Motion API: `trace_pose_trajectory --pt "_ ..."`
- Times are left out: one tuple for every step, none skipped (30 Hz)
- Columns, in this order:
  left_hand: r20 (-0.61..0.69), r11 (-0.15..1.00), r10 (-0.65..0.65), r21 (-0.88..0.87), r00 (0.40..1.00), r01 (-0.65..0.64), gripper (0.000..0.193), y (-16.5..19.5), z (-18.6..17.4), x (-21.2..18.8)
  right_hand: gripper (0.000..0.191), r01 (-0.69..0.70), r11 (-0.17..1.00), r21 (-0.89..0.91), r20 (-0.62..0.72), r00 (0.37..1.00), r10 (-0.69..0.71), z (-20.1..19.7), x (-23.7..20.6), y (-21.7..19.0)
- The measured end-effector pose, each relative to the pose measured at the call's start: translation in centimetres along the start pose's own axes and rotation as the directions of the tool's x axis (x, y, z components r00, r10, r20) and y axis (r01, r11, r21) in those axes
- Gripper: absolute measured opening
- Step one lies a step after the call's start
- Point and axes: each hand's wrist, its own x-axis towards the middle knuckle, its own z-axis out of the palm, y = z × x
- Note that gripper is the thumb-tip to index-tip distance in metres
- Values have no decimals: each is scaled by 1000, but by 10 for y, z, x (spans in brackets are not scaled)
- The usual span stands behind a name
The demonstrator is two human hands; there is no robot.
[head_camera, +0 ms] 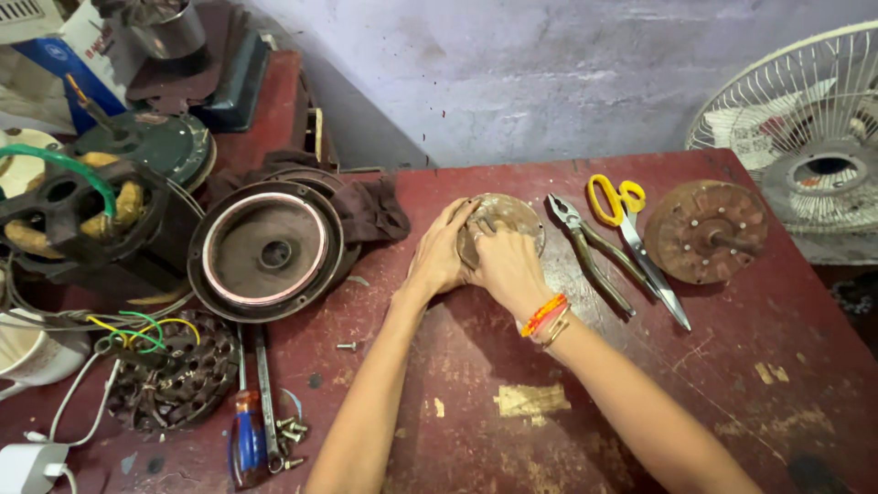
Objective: The person holds a round fan motor hub on the workbench and presses a bearing into its center by hand, rotating and pushing it repeatedly to seat it. They briefly pick up pliers, then continue pressing the bearing with their fingers and turn the hub over to work on it.
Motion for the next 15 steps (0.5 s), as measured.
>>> trace_pose_trajectory --pt "2 1000 -1 5 1000 1 112 -1 0 1 42 -41 999 -5 66 997 41 1 1 -1" --pt "6 1000 -2 5 1000 2 113 -1 0 1 41 -83 996 -16 133 987 85 1 1 -2" --pt "9 1000 -3 6 1000 2 114 -2 1 2 39 -124 992 -31 199 972 128 1 1 -2" --pt "2 1000 7 12 1000 -7 110 -2 0 2 33 -133 991 -31 217 967 137 1 1 -2" --pt "-4 1000 16 19 1000 -16 105 -2 0 3 26 -143 989 -31 234 961 146 0 0 -2" --pt "-4 1000 23 19 1000 -23 101 -2 1 2 20 -157 987 -34 258 953 160 0 0 -2" --pt "-4 1000 13 16 1000 -13 106 -1 2 2 28 -144 989 -16 212 967 144 0 0 -1" --pt "-3 1000 3 12 1000 -3 111 -1 1 1 36 -129 992 1 168 978 127 0 0 -1" --pt "0 1000 -9 9 1000 9 116 0 2 0 44 -115 993 19 124 986 112 0 0 0" --pt "9 1000 -10 -5 1000 10 116 1 3 -1 46 -94 995 20 88 992 92 0 -1 0" --pt "11 1000 -11 -11 1000 11 115 1 2 -1 49 -65 998 25 46 997 64 0 -1 -1" --pt "12 1000 -12 -15 1000 12 115 1 1 0 52 -35 999 31 3 999 35 0 -2 -1" --pt "12 1000 -6 3 1000 6 111 2 1 1 42 -95 995 5 113 989 94 0 -2 -1" --pt "6 1000 0 24 1000 0 107 2 1 2 32 -146 989 -28 218 965 149 0 -2 -1" --pt "-2 999 3 46 1000 -3 103 2 0 3 23 -190 980 -63 320 926 200 0 -2 -2"
